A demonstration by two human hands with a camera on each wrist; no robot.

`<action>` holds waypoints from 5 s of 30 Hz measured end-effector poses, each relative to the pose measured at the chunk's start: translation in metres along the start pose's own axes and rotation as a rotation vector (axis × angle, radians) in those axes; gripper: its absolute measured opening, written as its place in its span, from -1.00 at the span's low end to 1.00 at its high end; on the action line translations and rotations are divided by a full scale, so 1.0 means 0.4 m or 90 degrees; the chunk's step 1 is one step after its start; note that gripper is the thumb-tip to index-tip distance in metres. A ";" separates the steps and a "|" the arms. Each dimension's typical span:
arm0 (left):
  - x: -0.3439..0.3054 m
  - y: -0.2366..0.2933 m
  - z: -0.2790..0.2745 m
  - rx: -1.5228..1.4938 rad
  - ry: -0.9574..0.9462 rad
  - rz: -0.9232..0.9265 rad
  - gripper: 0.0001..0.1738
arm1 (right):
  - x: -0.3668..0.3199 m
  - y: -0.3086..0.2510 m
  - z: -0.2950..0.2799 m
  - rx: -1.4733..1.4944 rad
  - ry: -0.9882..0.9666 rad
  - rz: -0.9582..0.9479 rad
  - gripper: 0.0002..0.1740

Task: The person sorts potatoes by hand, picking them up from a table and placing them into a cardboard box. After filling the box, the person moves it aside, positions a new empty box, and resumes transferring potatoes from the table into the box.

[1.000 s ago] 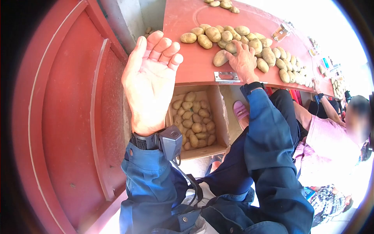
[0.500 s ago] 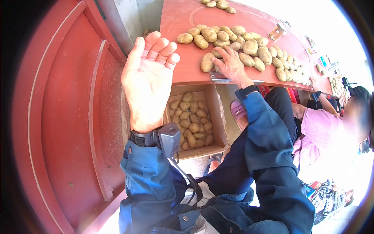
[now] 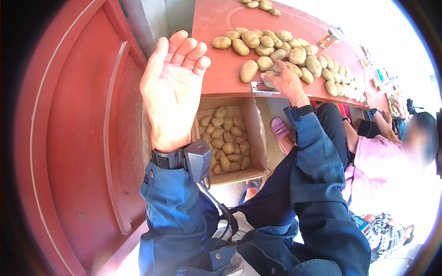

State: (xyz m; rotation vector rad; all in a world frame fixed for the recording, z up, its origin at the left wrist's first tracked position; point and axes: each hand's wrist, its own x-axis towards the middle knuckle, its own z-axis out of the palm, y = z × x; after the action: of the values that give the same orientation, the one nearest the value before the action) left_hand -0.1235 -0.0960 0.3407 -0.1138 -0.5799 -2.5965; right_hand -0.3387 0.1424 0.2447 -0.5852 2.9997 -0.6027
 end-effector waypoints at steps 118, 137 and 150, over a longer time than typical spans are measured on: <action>-0.010 0.036 -0.012 0.033 0.001 0.069 -0.75 | -0.092 -0.084 -0.049 0.219 -0.308 -0.079 -0.61; -0.022 0.020 0.021 0.046 0.048 0.083 -0.71 | 0.093 -0.018 0.083 -0.062 0.005 -0.065 -0.35; -0.028 0.037 0.012 0.030 0.028 0.088 -0.72 | 0.059 0.040 -0.031 0.028 -0.015 -0.202 -0.63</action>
State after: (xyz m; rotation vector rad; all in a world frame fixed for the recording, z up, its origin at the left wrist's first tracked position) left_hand -0.1069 -0.1012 0.3487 -0.0787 -0.5960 -2.4439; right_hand -0.3674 0.1522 0.2513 -1.0675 2.8835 -0.6661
